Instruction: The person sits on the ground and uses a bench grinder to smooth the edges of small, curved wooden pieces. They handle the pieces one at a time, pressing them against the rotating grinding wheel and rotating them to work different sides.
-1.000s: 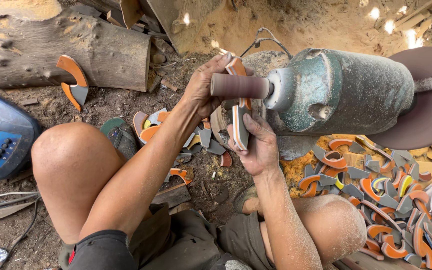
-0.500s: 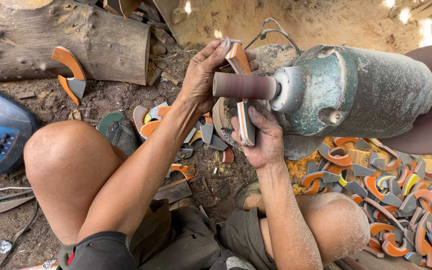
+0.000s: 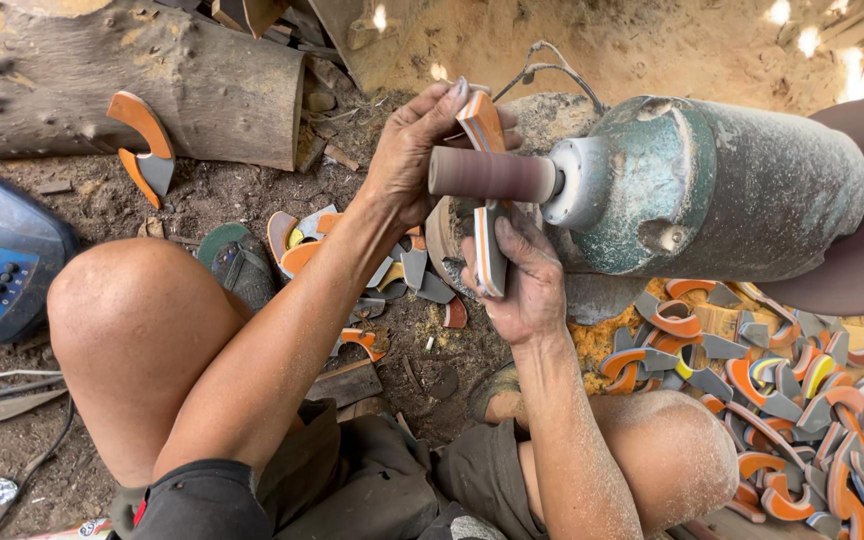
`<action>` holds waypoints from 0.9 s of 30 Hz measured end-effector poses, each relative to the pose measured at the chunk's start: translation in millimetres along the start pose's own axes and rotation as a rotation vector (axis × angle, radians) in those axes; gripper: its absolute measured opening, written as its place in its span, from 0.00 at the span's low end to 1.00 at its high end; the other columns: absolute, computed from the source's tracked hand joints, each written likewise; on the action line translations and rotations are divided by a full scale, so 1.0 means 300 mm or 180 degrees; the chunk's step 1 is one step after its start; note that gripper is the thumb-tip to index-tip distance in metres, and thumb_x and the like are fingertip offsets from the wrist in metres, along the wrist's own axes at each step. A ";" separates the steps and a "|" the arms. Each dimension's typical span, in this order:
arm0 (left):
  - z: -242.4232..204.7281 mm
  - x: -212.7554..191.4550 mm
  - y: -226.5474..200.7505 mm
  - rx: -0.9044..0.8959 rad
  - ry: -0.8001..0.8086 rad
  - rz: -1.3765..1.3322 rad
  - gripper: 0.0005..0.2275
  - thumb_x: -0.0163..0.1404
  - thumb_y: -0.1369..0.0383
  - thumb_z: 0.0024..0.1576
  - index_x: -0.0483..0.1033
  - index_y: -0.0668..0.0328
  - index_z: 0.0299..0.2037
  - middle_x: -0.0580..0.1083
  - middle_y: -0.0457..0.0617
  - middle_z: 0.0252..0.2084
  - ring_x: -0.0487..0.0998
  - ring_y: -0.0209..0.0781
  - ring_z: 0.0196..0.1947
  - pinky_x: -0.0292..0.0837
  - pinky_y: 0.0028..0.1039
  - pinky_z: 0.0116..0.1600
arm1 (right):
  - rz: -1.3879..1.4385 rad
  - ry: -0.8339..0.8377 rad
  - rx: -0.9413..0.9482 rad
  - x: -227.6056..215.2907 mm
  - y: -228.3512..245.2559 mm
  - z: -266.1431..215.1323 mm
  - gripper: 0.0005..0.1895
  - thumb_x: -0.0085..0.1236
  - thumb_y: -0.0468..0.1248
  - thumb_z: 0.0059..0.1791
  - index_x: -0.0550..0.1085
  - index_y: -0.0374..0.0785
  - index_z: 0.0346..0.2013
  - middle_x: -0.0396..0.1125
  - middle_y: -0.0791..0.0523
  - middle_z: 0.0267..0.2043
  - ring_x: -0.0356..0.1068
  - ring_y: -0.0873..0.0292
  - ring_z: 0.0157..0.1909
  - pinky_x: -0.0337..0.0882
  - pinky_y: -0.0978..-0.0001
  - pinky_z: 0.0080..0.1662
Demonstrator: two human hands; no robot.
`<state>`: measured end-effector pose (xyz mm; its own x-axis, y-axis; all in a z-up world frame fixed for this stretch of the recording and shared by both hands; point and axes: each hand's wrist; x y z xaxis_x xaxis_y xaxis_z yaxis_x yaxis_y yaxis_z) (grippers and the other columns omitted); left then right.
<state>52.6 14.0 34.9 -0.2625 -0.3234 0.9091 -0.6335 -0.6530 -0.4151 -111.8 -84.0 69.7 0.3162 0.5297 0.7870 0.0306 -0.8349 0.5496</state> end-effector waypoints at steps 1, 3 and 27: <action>-0.004 -0.002 0.004 -0.0031 0.0025 -0.0022 0.12 0.56 0.65 0.63 0.75 0.67 0.49 0.80 0.67 0.46 0.84 0.59 0.46 0.84 0.49 0.53 | -0.0068 -0.0174 0.0006 0.007 -0.006 -0.012 0.14 0.55 0.36 0.54 0.70 0.35 0.53 0.66 0.56 0.34 0.65 0.61 0.28 0.63 0.72 0.26; 0.000 -0.005 0.013 -0.0102 -0.0091 0.0112 0.13 0.55 0.65 0.63 0.75 0.70 0.49 0.80 0.66 0.45 0.85 0.55 0.44 0.86 0.45 0.50 | -0.0212 -0.0507 0.0005 0.016 -0.013 -0.028 0.14 0.54 0.36 0.53 0.69 0.36 0.52 0.68 0.56 0.37 0.68 0.60 0.31 0.65 0.71 0.26; -0.110 -0.007 0.143 -0.1183 -0.0042 0.0238 0.18 0.44 0.66 0.62 0.69 0.77 0.56 0.79 0.68 0.47 0.85 0.57 0.45 0.87 0.42 0.47 | -0.0546 -0.0456 0.0170 -0.005 -0.084 -0.228 0.18 0.53 0.41 0.52 0.69 0.42 0.55 0.71 0.52 0.34 0.73 0.61 0.30 0.67 0.73 0.24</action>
<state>1.8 9.3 16.4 -0.3100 -0.3710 0.8754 -0.8344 -0.3351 -0.4375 -177.8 -53.7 73.8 0.4334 0.6411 0.6333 0.1445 -0.7431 0.6534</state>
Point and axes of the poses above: each hand's wrist, its own z-axis towards the middle knuckle, its own x-axis out of the palm, y = z × x
